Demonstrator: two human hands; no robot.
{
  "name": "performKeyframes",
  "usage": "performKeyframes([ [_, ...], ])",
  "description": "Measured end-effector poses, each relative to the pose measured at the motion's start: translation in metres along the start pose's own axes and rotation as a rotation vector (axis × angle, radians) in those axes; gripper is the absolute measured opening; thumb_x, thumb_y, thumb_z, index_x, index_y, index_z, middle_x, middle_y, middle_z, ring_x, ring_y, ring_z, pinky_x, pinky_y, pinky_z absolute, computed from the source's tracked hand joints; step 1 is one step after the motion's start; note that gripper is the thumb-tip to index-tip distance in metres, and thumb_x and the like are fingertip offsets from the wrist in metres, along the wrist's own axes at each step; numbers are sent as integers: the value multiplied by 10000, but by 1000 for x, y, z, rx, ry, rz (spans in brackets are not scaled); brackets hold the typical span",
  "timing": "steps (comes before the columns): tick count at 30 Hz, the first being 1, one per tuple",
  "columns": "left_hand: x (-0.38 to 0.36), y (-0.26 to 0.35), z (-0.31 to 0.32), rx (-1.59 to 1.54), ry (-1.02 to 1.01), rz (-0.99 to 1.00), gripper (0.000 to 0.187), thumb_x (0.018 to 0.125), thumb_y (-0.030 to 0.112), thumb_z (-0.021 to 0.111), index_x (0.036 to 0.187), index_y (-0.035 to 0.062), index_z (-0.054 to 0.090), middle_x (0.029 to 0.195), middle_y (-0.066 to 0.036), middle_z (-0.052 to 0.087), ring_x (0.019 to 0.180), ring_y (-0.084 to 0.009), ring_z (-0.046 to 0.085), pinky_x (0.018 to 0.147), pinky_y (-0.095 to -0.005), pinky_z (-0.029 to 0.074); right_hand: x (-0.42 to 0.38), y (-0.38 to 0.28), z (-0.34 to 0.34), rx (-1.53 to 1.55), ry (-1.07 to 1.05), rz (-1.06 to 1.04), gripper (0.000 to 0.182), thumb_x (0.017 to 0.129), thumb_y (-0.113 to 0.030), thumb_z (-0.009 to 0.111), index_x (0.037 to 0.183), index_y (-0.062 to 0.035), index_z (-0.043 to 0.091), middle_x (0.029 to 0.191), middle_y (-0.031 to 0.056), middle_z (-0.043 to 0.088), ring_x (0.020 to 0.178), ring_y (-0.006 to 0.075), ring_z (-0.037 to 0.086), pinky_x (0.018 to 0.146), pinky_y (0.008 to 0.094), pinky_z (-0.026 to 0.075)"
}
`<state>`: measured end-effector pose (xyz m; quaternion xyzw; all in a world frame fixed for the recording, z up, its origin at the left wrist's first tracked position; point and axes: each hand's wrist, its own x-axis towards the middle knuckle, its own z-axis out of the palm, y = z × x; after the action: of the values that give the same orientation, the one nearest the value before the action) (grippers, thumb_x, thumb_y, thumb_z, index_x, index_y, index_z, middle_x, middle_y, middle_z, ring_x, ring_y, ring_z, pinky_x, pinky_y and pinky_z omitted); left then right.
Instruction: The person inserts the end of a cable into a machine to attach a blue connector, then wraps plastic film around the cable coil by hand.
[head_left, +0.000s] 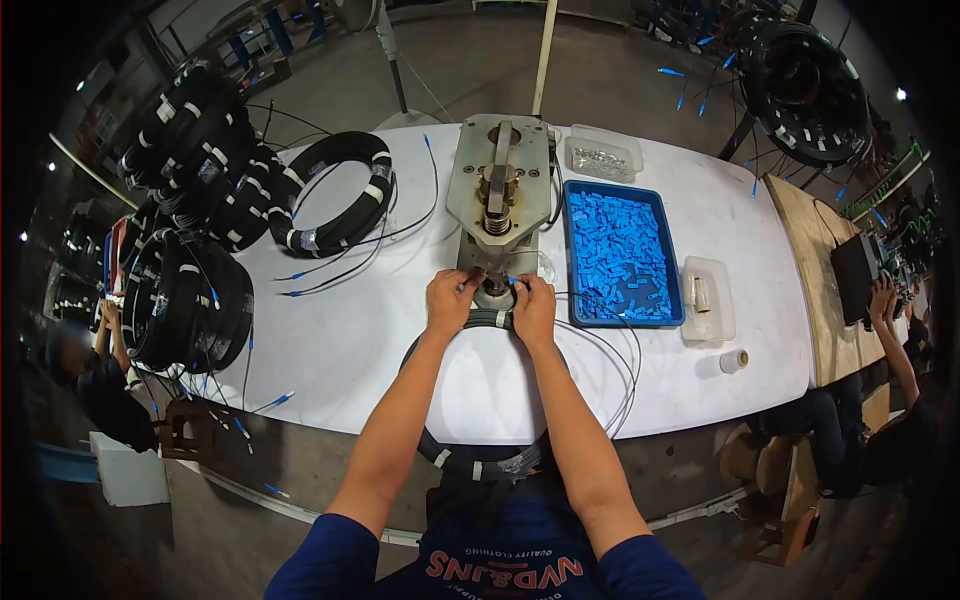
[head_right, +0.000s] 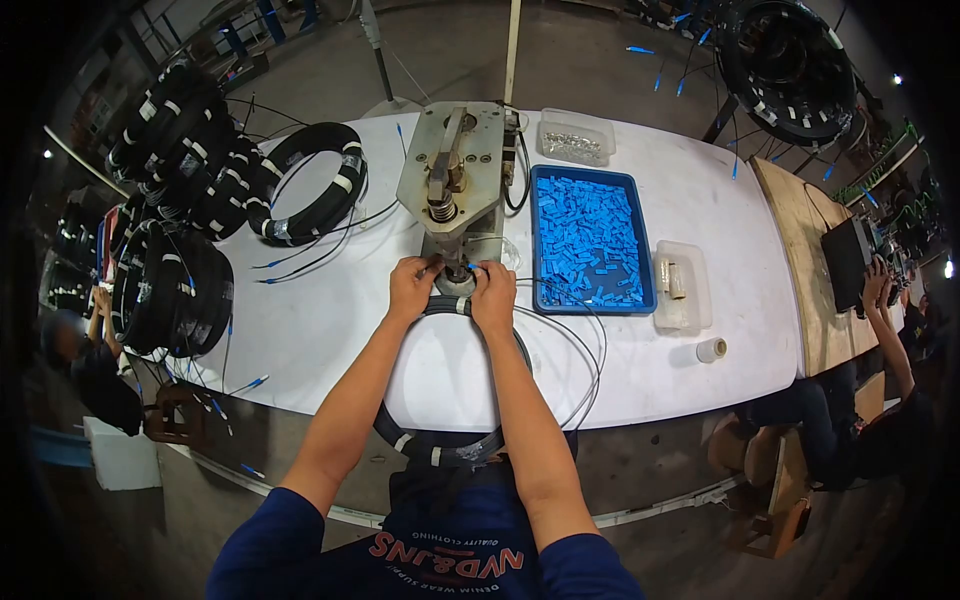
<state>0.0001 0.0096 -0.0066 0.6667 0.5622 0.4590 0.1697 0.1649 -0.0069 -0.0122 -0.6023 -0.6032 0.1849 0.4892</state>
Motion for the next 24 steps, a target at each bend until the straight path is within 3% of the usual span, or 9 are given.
performKeyframes([
  [8,-1,0,0,-16,8,8,143,852,183,686,946,120,772,796,-109,694,828,-300,627,737,-387,494,-1,1,0,-4,-5,8,129,914,-103,599,967,-3,660,931,173,667,913,355,576,833,425,459],
  [15,-1,3,-2,-12,7,-16,153,858,174,668,957,120,770,805,-108,696,838,-302,626,761,-384,494,-1,-1,-1,-18,-25,19,126,908,-93,588,971,-22,670,966,145,673,910,356,566,830,432,454],
  [17,-1,7,-6,-30,-130,-117,198,868,146,665,1011,35,745,931,-142,721,940,-299,633,854,-366,484,-2,0,0,-19,-5,-2,130,907,-128,602,961,-32,672,924,136,662,886,339,565,802,439,455],
  [20,-1,4,-5,-83,-118,-120,209,870,149,666,1021,25,740,944,-154,718,942,-297,635,860,-364,485,-1,-2,-2,-7,-15,-12,145,914,-129,611,966,-6,667,876,149,652,851,321,556,789,408,450],
  [24,-3,-1,-2,-83,-34,-2,194,855,151,666,1012,86,758,876,-118,711,891,-296,637,803,-371,501,0,-9,-6,-10,-27,-3,159,905,-159,639,944,-8,672,842,137,641,822,305,555,773,401,446],
])
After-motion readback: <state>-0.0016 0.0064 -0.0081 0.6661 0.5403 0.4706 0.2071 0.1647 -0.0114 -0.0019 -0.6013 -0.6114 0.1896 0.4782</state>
